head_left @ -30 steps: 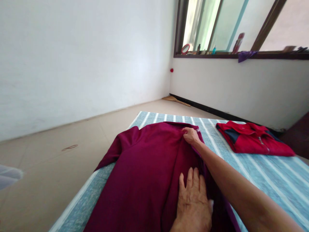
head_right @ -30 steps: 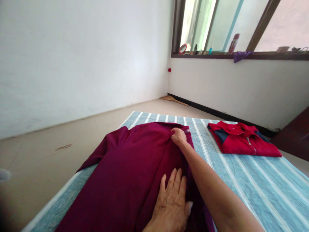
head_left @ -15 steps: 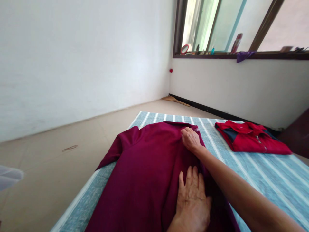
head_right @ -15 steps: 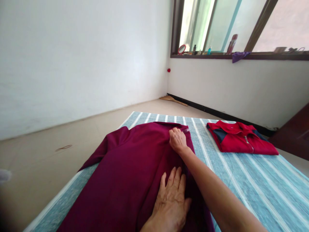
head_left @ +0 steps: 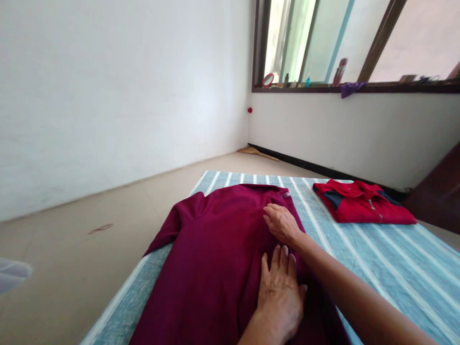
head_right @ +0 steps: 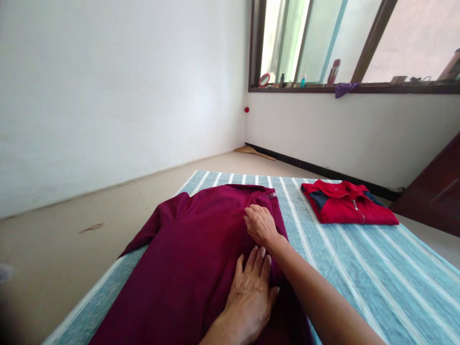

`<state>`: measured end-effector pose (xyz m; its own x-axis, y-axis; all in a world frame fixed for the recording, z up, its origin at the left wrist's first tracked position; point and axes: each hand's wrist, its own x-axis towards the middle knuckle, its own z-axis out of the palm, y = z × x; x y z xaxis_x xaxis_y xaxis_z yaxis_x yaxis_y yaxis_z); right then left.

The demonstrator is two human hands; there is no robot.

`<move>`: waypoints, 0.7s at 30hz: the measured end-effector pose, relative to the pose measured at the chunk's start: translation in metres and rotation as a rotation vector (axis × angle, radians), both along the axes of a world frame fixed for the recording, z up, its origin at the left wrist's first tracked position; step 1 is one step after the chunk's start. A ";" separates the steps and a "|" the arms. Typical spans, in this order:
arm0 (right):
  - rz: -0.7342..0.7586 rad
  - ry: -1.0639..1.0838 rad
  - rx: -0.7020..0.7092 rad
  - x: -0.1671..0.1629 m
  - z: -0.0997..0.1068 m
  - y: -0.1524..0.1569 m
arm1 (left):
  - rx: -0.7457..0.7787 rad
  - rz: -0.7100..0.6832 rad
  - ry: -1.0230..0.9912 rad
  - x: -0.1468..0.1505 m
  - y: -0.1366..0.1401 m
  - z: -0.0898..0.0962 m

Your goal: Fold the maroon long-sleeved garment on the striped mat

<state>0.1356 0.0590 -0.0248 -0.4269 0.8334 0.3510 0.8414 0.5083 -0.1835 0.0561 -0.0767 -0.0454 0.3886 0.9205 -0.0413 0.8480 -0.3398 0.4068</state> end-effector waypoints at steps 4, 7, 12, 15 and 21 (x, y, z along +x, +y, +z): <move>0.051 0.159 0.062 0.020 0.001 -0.050 | 0.022 0.006 0.039 0.003 0.005 -0.002; 0.052 0.432 0.090 0.034 -0.011 -0.090 | 0.054 -0.018 0.066 0.004 0.007 -0.002; 0.065 0.629 0.115 0.036 -0.030 -0.130 | 0.058 -0.090 0.160 -0.001 0.007 -0.003; 0.063 0.623 0.144 0.030 -0.040 -0.137 | 0.055 -0.070 0.216 -0.005 0.007 -0.004; 0.070 0.572 0.184 0.026 -0.043 -0.137 | 0.036 -0.036 0.188 -0.007 0.008 0.001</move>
